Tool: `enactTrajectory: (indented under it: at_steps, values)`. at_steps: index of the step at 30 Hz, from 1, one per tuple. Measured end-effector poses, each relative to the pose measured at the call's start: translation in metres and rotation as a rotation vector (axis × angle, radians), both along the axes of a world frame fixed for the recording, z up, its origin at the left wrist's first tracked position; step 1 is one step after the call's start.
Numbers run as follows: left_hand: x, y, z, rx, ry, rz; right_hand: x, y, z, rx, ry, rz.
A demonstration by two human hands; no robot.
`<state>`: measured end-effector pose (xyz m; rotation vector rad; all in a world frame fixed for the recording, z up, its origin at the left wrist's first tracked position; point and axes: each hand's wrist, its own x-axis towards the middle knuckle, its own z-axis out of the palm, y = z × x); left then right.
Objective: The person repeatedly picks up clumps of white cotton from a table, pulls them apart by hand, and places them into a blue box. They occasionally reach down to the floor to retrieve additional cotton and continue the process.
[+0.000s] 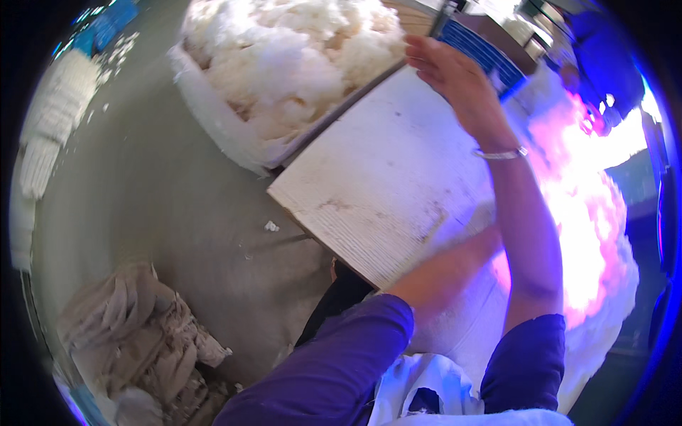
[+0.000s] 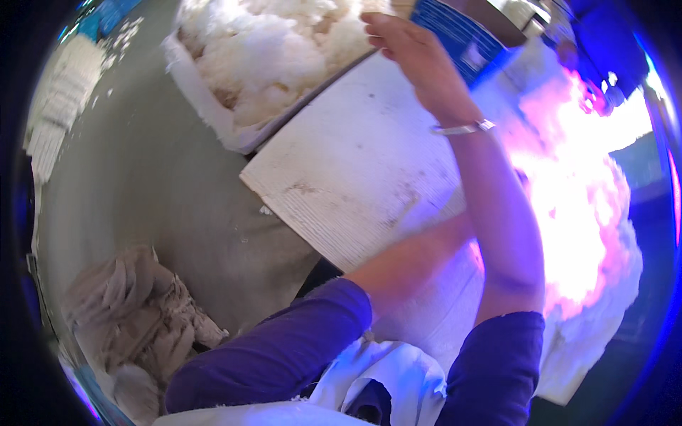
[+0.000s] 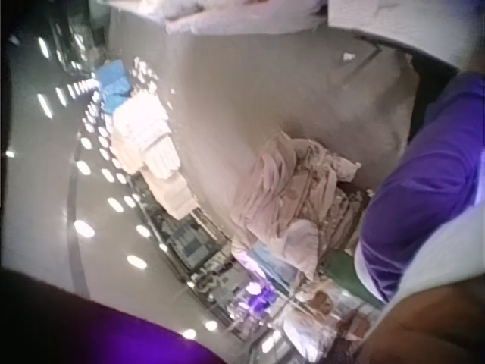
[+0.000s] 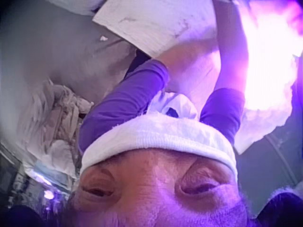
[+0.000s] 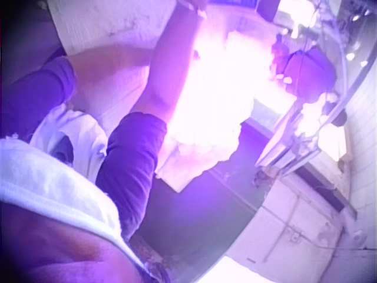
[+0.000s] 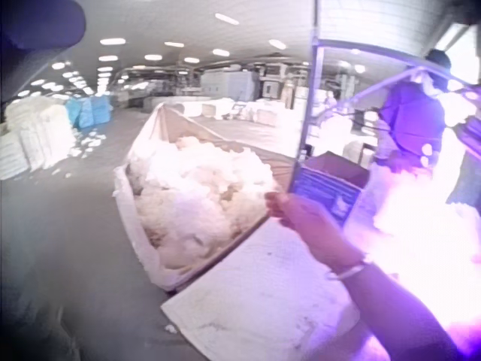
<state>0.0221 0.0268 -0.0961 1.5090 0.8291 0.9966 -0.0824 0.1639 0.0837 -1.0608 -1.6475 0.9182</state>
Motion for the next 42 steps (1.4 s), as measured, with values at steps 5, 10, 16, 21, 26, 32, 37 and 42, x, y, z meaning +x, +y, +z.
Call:
enactTrajectory:
  at_steps: [5, 10, 16, 21, 26, 32, 37, 42]
  values:
    - [0.008, 0.052, 0.029, 0.071, -0.066, 0.015, 0.144, -0.109, 0.004, 0.219, -0.321, -0.474]
    - [-0.003, 0.050, 0.042, -0.299, -0.366, -0.309, 0.191, -0.194, -0.067, 0.073, -0.281, -0.781]
    - [-0.015, 0.018, 0.060, -0.353, -0.419, -0.455, 0.200, -0.240, -0.100, -0.002, 0.551, -0.713]
    - [-0.017, 0.023, 0.056, -0.454, -0.480, -0.344, 0.243, -0.264, -0.095, 0.093, 0.635, -1.098]
    - [-0.014, 0.034, 0.063, 0.294, -0.164, -0.168, 0.230, -0.267, -0.086, 0.054, -0.270, -0.876]
    - [-0.014, 0.003, 0.069, 0.948, 0.057, -0.276, 0.285, -0.310, -0.048, 0.320, -0.342, -1.063]
    - [-0.020, 0.008, 0.063, 0.574, 0.350, -0.549, 0.341, -0.335, -0.120, -0.102, -0.511, -1.415]
    - [-0.027, 0.026, 0.054, 0.357, 0.157, -0.492, 0.322, -0.320, -0.110, 0.216, -0.964, -1.530]
